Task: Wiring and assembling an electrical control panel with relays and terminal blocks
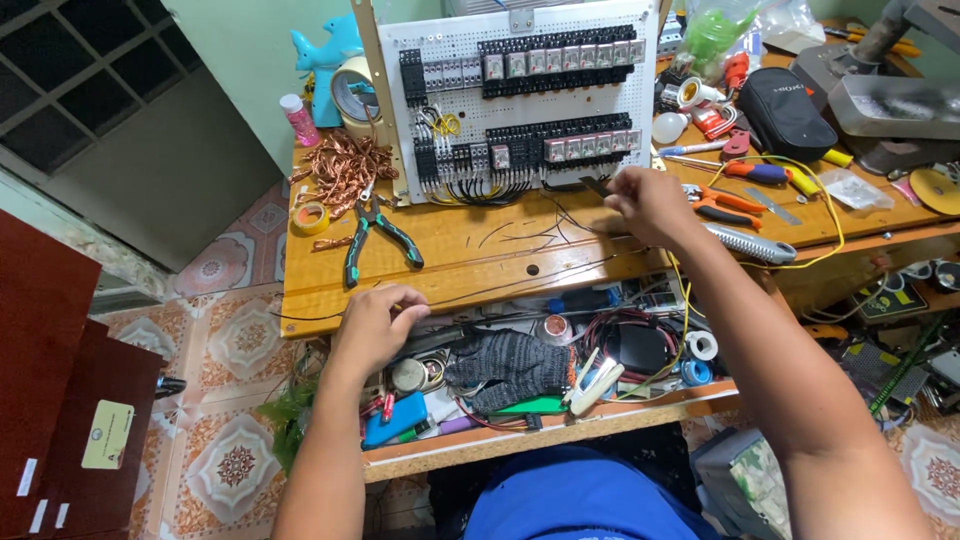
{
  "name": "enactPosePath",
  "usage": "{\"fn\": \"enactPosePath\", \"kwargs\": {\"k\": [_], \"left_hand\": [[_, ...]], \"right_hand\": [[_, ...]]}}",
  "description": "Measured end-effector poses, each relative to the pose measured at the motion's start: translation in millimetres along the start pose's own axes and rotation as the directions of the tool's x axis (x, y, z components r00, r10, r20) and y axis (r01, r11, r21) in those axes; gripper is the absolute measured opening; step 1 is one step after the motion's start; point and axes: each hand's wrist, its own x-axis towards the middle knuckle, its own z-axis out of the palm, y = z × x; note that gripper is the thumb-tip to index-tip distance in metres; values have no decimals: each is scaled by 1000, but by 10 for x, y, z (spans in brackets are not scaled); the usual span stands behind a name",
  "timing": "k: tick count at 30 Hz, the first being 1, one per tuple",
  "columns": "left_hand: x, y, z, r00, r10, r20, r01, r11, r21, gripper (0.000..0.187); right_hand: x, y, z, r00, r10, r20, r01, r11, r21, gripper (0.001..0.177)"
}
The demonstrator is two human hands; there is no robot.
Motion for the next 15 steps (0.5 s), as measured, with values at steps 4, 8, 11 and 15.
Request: {"fn": "enactPosePath", "kwargs": {"k": [4,8,11,15], "left_hand": [[-8,-205,106,994,72,-83,-58,985,165,11],[-13,-282,224,979,85,-186,-46,978,205,10],[-14,-200,265,936,44,-348,-48,999,-2,10],[-49,37,255,875,-116,-469,-37,952,-304,5]], "right_hand": [[-389,-113,-317,987,-121,-102,127,990,54,14],[-792,-93,-382,989,-58,-135,74,990,120,22],[-971,106,-295,987,-13,-160,62,951,304,21],[-1246,178,-154,983,60,-173,55,805,590,29]]}}
